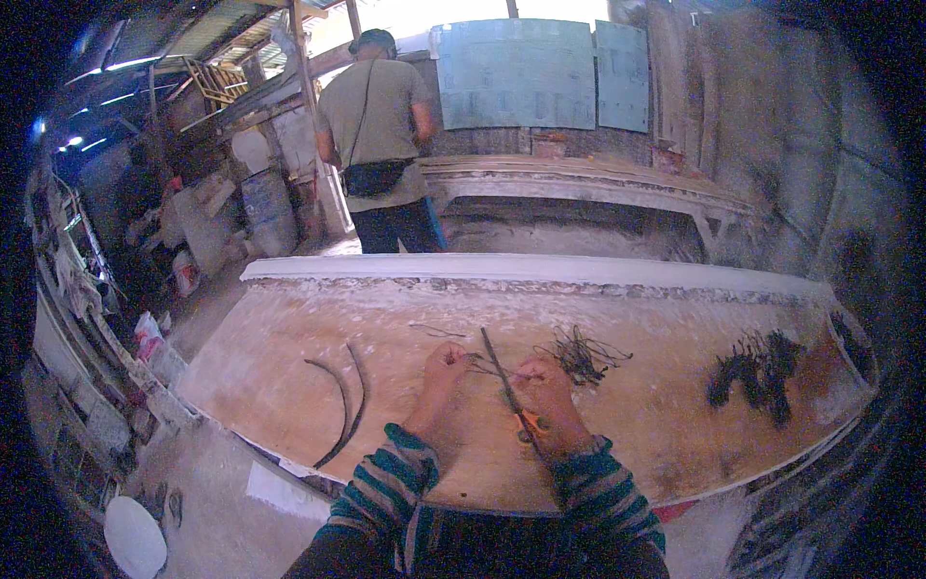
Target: The person uses orange-handled scissors to cut a long black rubber strip into smaller pieces on a wooden workbench. The cut pieces are placed in a growing pile on the table. Another person works at a separate bench in the background.
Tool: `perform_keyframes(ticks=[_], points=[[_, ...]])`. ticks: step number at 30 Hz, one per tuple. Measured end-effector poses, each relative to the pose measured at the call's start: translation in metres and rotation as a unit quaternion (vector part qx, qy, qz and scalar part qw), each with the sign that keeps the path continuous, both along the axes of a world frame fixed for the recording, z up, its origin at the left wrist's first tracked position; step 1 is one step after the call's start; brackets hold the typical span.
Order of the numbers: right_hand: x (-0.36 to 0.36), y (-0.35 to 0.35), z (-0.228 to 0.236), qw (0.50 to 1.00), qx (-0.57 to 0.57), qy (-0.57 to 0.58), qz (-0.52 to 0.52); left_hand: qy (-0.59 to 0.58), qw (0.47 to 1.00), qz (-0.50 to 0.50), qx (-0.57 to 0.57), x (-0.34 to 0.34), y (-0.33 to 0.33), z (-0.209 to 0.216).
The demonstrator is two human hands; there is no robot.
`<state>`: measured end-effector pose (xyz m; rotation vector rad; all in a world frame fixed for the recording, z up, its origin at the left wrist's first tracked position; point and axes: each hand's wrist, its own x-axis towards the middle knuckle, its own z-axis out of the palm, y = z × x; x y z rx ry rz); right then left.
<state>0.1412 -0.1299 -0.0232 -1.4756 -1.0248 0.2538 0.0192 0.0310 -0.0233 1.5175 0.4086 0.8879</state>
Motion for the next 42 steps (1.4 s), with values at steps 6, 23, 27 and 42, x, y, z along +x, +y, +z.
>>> perform_keyframes(ticks=[6,23,27,42], points=[[-0.037,-0.001,0.02,0.962,0.016,0.141,0.235,-0.033,0.998,0.05,-0.021,0.0,0.008,-0.008],[0.015,0.006,-0.012,0.994,0.047,0.091,-0.025,0.039,0.965,-0.256,-0.039,0.009,-0.019,-0.029],[0.018,0.002,-0.011,0.987,0.028,0.059,-0.144,0.089,0.949,-0.302,-0.008,0.004,-0.036,-0.014],[0.021,0.004,-0.017,0.937,-0.016,-0.184,-0.296,0.103,0.966,-0.222,0.081,-0.006,-0.061,0.014]])
